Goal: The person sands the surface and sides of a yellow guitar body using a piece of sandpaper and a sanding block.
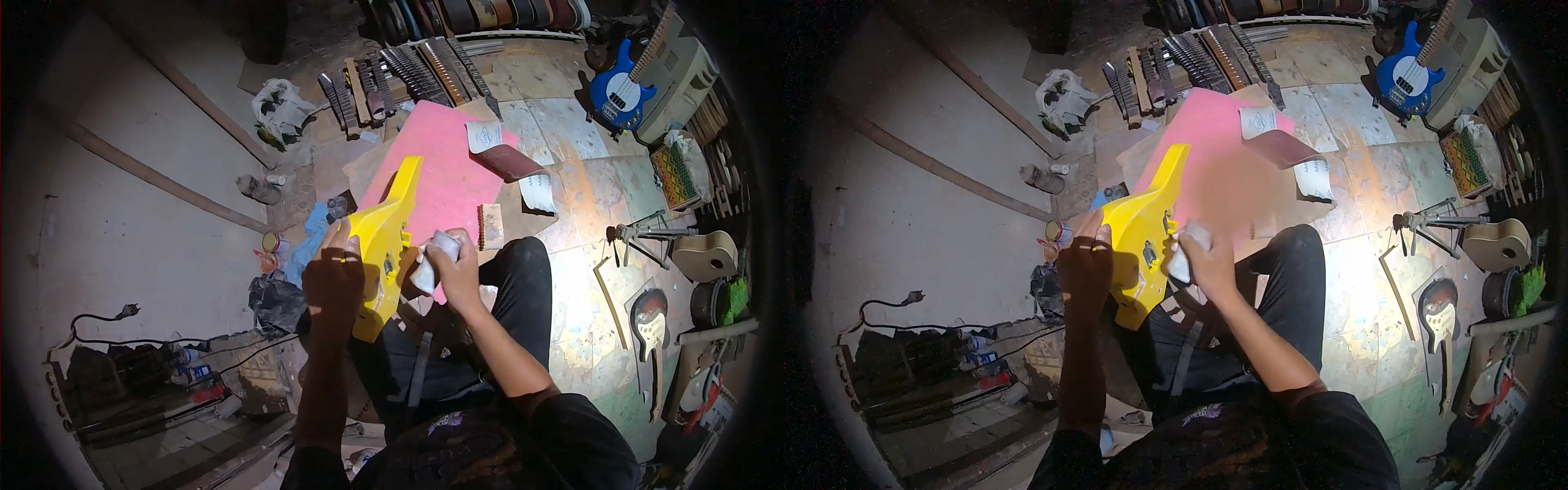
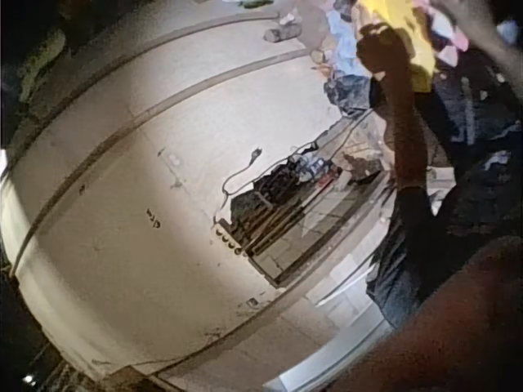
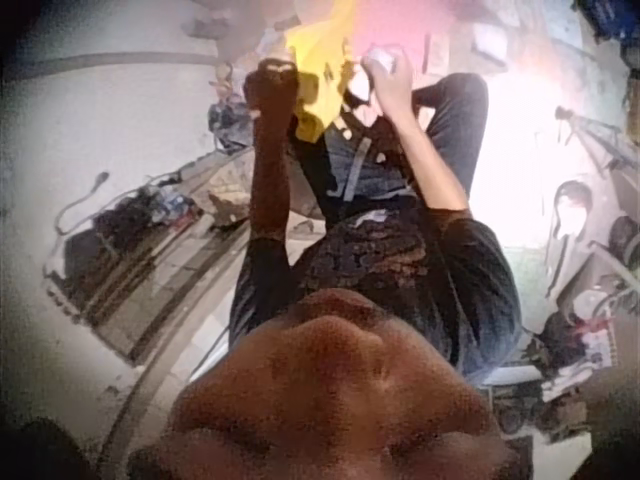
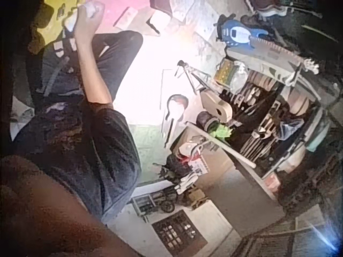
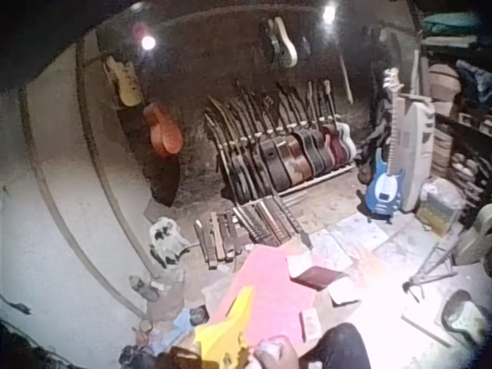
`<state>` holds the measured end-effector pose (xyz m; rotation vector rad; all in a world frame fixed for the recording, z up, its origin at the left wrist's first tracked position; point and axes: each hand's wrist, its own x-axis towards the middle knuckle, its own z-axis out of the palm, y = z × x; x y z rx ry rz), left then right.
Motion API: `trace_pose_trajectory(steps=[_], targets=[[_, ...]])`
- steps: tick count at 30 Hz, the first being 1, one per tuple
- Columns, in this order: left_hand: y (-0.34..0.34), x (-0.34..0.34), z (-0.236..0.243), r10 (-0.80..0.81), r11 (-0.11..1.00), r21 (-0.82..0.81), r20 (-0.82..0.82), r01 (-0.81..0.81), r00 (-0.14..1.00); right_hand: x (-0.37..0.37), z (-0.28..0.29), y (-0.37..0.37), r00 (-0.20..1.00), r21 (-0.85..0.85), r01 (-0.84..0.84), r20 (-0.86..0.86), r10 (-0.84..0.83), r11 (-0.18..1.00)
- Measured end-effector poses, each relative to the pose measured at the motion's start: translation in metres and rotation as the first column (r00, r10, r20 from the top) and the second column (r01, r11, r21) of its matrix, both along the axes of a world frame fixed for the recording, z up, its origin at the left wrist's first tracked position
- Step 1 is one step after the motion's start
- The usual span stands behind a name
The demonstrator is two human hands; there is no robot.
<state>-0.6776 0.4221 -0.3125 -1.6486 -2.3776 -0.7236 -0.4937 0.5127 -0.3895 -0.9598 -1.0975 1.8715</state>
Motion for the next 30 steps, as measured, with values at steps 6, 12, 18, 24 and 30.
trace_pose_trajectory(steps=[6, 12, 18, 24, 30], targets=[[0.009, 0.005, -0.008, -0.026, 0.993, 0.114, 0.079, 0.016, 0.997, -0.030, -0.006, -0.001, 0.988, 0.652, -0.039, 0.139, -0.069, 0.758], [0.002, -0.007, -0.014, -0.095, 0.989, 0.119, 0.055, 0.088, 0.994, -0.051, 0.005, 0.004, 0.994, 0.787, -0.070, 0.105, -0.021, 0.613], [-0.003, -0.003, -0.007, -0.160, 0.986, 0.015, -0.170, 0.165, 0.972, -0.068, -0.006, 0.001, 0.996, 0.896, 0.019, 0.024, -0.092, 0.445], [-0.003, -0.009, -0.022, -0.067, 0.993, 0.094, 0.022, 0.065, 0.998, -0.074, -0.002, -0.006, 0.995, 0.877, 0.046, 0.004, -0.103, 0.479], [0.002, -0.004, -0.014, -0.099, 0.992, 0.047, -0.235, 0.114, 0.967, -0.074, -0.003, 0.004, 0.989, 0.882, 0.026, 0.045, -0.139, 0.471]])
